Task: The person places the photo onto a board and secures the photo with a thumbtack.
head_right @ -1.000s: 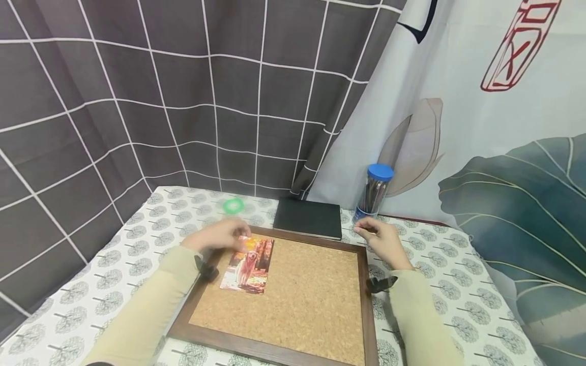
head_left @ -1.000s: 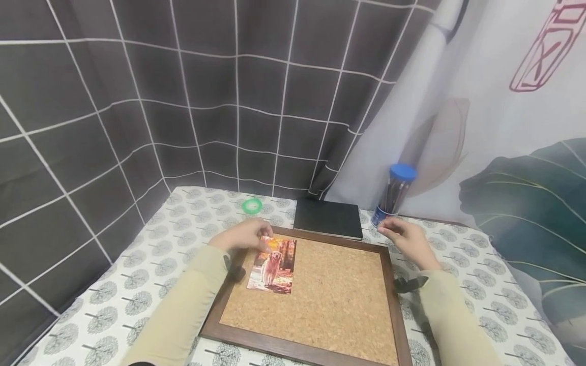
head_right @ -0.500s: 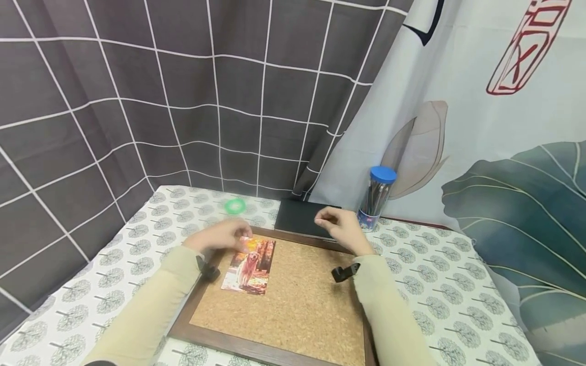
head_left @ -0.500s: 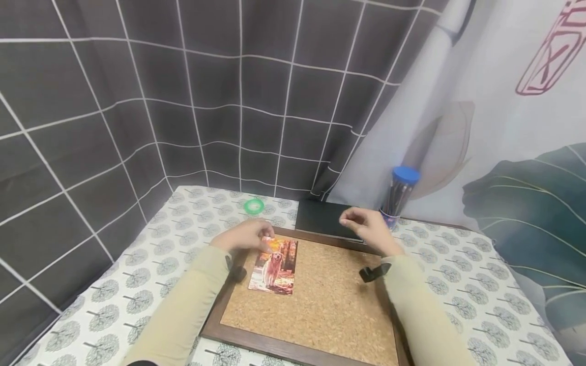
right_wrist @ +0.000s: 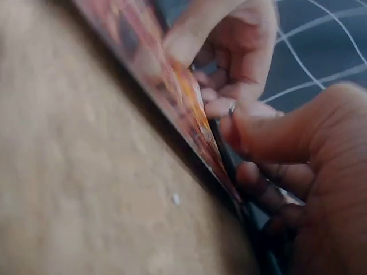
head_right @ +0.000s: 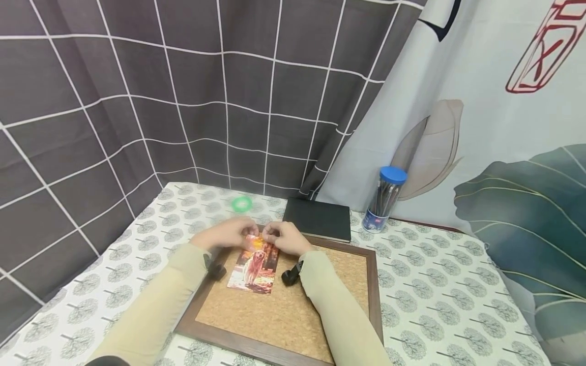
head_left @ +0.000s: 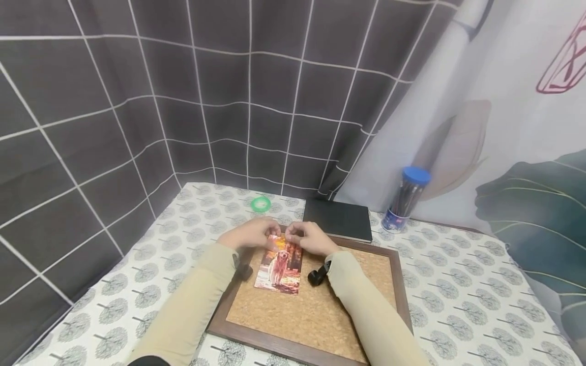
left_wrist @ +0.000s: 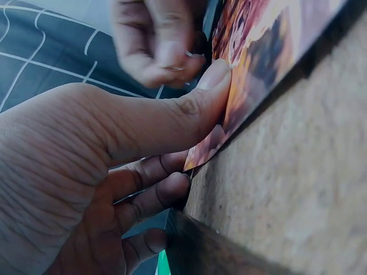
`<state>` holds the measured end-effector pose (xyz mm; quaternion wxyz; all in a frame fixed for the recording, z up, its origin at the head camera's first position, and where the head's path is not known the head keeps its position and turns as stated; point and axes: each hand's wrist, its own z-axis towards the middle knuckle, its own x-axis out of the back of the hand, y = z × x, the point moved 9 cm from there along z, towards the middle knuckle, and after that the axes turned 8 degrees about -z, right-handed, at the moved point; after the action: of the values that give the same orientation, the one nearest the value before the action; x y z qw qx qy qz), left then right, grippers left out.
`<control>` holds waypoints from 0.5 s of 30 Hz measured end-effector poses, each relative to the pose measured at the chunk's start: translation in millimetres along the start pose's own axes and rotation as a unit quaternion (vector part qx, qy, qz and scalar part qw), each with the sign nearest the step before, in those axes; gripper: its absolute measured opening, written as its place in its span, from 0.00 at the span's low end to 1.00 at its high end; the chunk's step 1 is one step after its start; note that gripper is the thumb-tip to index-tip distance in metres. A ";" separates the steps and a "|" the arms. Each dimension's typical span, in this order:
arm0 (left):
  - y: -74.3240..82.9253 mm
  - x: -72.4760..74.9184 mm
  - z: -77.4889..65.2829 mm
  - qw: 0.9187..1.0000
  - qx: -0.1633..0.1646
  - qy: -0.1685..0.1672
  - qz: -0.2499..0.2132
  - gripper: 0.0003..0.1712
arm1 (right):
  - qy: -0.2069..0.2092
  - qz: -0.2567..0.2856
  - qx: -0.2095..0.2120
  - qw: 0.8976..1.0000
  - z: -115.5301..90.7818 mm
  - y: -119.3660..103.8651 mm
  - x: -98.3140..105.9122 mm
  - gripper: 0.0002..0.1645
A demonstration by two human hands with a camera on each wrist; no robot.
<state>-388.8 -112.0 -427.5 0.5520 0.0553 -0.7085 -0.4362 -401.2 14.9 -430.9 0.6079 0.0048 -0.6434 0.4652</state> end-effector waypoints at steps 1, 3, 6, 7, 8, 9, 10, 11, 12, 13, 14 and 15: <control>-0.1 -0.3 1.0 1.000 0.000 0.002 0.001 0.24 | 0.006 0.006 -0.001 1.000 -0.7 2.4 -0.6 0.03; -0.8 -0.4 2.4 1.000 0.003 0.004 0.004 0.23 | 0.020 0.016 -0.005 1.000 -2.5 6.5 1.3 0.03; -2.2 -0.1 3.5 1.000 0.004 0.006 0.002 0.22 | 0.035 0.030 -0.011 0.999 -4.1 8.0 5.1 0.03; -2.6 0.0 3.4 1.000 0.004 0.006 0.002 0.22 | 0.035 0.029 -0.011 0.999 -3.9 8.2 4.8 0.04; -2.6 0.2 3.2 1.000 0.004 0.006 0.001 0.22 | 0.033 0.028 -0.012 0.999 -3.8 8.3 4.1 0.03; -2.7 0.3 3.0 1.000 0.004 0.006 0.000 0.22 | 0.031 0.026 -0.013 0.999 -3.6 8.6 3.2 0.03; -2.3 0.4 2.6 1.000 0.004 0.006 -0.002 0.22 | 0.031 0.025 -0.013 0.999 -3.6 8.7 2.2 0.03; -1.9 0.6 2.1 1.000 0.005 0.007 -0.002 0.22 | 0.029 0.024 -0.012 0.999 -3.8 9.2 1.1 0.03; -1.8 0.6 1.6 1.000 0.005 0.007 -0.003 0.22 | 0.028 0.020 -0.010 0.999 -4.0 9.5 0.0 0.03; -1.5 0.5 1.3 1.000 0.005 0.008 -0.004 0.22 | 0.025 0.018 -0.009 0.999 -4.3 9.9 -1.2 0.03; -1.1 -0.2 0.8 1.000 0.006 0.007 -0.008 0.22 | 0.023 0.015 -0.008 1.000 -4.8 10.2 -2.4 0.03; -1.1 -0.8 0.3 1.000 0.007 0.007 -0.011 0.22 | 0.021 0.011 -0.006 1.000 -5.2 10.4 -3.6 0.02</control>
<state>-389.2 -112.1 -428.8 0.5516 0.0697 -0.7070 -0.4371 -402.1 21.9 -440.8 0.6160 -0.0158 -0.6332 0.4684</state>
